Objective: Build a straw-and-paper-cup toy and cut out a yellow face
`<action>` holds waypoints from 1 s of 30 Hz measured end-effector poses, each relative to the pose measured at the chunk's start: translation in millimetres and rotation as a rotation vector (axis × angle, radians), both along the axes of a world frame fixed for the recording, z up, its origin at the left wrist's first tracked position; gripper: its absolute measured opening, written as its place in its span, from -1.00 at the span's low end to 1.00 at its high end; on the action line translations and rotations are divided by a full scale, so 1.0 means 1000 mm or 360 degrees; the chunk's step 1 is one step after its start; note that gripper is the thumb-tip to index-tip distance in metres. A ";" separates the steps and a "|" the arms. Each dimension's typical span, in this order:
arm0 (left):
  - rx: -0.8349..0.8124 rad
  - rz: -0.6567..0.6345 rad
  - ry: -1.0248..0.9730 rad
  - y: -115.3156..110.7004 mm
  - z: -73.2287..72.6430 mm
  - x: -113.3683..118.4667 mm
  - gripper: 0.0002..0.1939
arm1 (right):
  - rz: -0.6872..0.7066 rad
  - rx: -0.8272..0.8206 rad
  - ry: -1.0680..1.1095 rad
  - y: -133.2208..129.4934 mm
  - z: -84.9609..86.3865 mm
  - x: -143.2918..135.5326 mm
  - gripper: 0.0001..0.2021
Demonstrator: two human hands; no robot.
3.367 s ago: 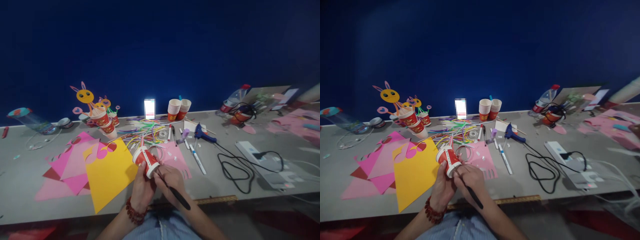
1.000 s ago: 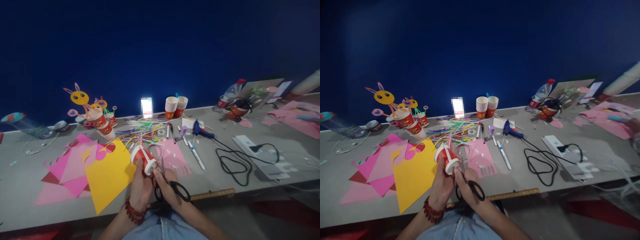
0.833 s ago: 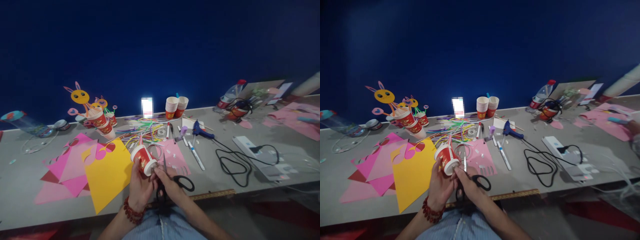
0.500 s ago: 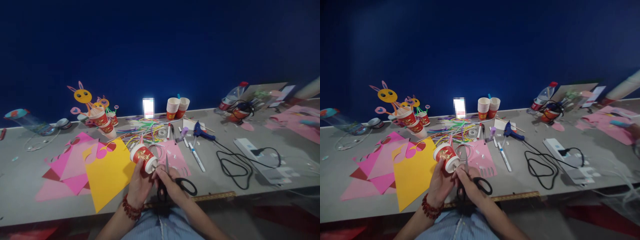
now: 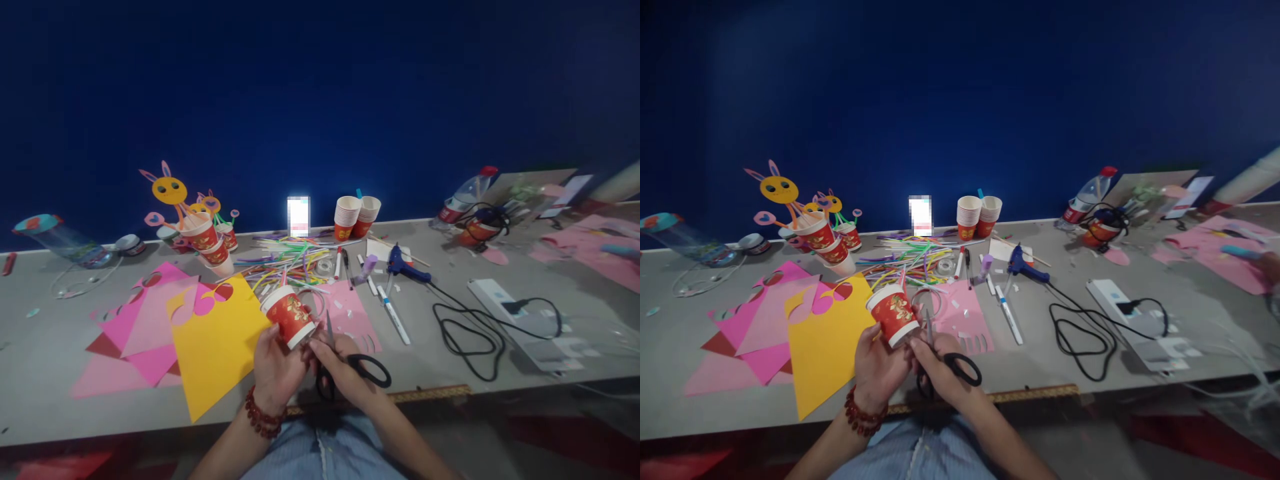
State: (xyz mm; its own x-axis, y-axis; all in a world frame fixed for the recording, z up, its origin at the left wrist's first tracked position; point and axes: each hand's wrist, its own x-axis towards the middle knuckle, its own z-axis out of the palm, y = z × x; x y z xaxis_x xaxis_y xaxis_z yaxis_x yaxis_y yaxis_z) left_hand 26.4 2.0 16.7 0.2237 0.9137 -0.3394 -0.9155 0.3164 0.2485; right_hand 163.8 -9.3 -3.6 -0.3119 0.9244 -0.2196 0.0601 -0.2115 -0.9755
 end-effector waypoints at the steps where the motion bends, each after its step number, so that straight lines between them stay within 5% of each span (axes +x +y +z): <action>1: -0.0016 -0.0008 -0.0004 0.000 -0.001 -0.001 -0.71 | 0.0008 0.0016 -0.0046 0.000 0.002 0.001 -0.49; 8: -0.0185 -0.0080 -0.0064 0.004 0.002 0.000 -0.78 | 0.0046 0.0785 -0.0660 0.003 0.022 0.012 -0.55; 17: -0.0254 -0.0021 -0.0089 0.005 0.008 0.001 -0.71 | 0.0226 0.1270 -0.0949 0.004 0.035 0.018 -0.63; 25: -0.0269 -0.0111 -0.0101 0.003 0.007 0.002 -0.72 | 0.0235 0.1507 -0.1190 0.006 0.018 0.017 -0.76; 30: -0.0230 0.0011 0.0066 0.000 0.007 0.007 -0.74 | 0.0234 0.1398 -0.1171 0.004 0.018 0.014 -0.74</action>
State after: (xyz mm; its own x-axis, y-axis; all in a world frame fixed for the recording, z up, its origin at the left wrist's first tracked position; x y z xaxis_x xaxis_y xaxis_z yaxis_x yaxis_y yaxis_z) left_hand 33.8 1.7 23.7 0.2006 0.8562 -0.4762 -0.9076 0.3453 0.2386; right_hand 177.5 -4.8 14.7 -0.4926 0.8140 0.3078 0.6428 0.5787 -0.5018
